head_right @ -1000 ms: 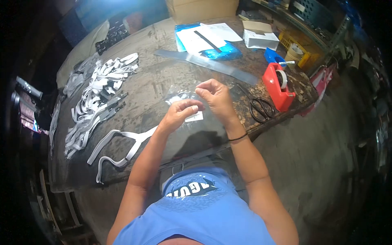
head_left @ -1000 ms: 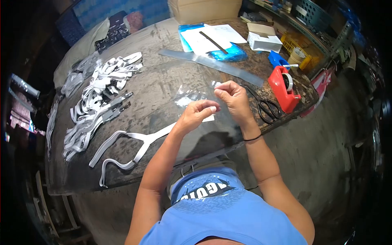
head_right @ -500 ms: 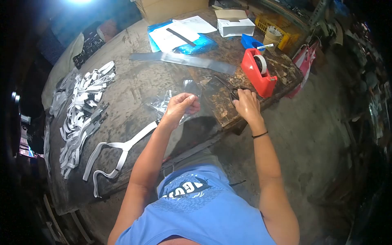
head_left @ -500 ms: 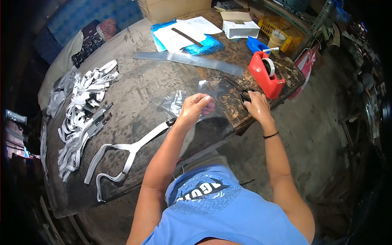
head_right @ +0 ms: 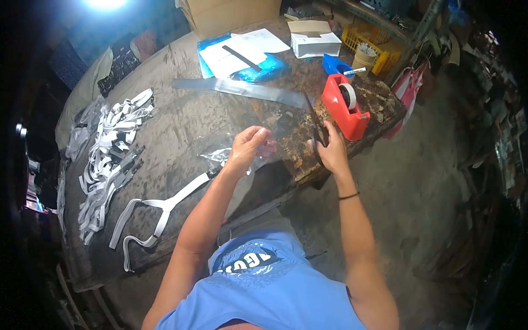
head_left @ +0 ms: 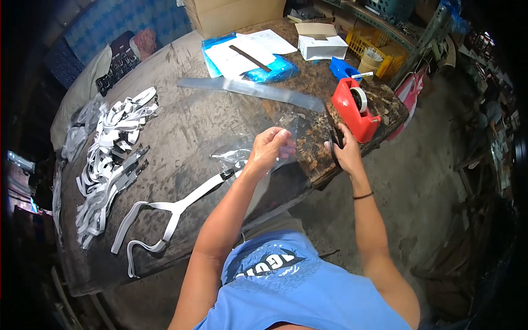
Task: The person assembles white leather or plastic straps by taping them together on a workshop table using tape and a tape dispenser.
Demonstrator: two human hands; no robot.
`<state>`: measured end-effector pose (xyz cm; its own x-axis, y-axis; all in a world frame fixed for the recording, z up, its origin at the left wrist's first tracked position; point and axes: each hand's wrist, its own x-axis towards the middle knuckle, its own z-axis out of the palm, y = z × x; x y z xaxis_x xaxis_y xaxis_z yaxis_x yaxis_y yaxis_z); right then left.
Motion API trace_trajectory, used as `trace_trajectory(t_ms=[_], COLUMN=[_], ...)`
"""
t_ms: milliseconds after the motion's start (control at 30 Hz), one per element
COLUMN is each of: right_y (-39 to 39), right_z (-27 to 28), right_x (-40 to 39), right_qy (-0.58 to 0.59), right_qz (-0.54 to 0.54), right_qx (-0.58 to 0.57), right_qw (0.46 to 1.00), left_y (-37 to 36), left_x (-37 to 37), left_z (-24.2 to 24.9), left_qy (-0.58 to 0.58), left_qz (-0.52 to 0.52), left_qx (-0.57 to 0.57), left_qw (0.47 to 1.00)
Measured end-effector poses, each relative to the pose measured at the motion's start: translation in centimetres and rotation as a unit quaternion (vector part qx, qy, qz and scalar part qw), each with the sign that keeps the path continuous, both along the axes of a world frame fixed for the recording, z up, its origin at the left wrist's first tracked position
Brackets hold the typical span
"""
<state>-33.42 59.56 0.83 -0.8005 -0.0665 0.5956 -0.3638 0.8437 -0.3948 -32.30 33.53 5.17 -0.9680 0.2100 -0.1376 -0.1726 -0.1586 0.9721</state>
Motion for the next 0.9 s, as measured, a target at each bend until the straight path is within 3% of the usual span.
trace_trajectory(t_ms=[33,67,167,200,267,400,600,767,900], right_y=[-0.6,-1.3,-3.3,-3.6,-3.8,-4.2,-4.8,-5.0,-4.8], right_z=[1.4,2.3,2.5,3.1,2.0,2.2,2.7,3.0,4.0], right_x=[1.3,2.5,5.5,6.2,6.3,7.0,7.8,7.7,7.9], right_qy=[-0.172,-0.329,-0.29,-0.275,-0.321,-0.404,-0.399,-0.409,-0.396], right_qz=[0.068,0.131,0.25,0.248,0.203,0.202,0.184,0.187,0.193], right_qx=[-0.241,-0.459,-0.528,-0.434,-0.397,-0.451,-0.431,-0.497,-0.418], right_qw=[0.953,0.815,0.758,0.821,0.836,0.77,0.788,0.742,0.795], left_y=[0.2,0.2,0.2,0.1,0.0,-0.2,-0.2,0.0,0.3], left_x=[-0.2,-0.4,-1.2,-1.4,-1.6,-1.5,-1.5,-1.2,-1.2], left_z=[0.1,0.2,0.4,0.6,1.1,2.4,3.2,3.3,3.1], left_qy=[0.007,0.009,0.012,0.014,0.017,0.023,0.03,0.038,0.038], left_qz=[0.017,0.017,0.014,0.007,-0.001,-0.013,-0.047,-0.067,-0.068], left_qx=[0.008,0.009,0.022,0.016,0.009,-0.009,-0.033,-0.026,-0.031], left_qw=[1.0,1.0,1.0,1.0,1.0,1.0,0.998,0.997,0.997])
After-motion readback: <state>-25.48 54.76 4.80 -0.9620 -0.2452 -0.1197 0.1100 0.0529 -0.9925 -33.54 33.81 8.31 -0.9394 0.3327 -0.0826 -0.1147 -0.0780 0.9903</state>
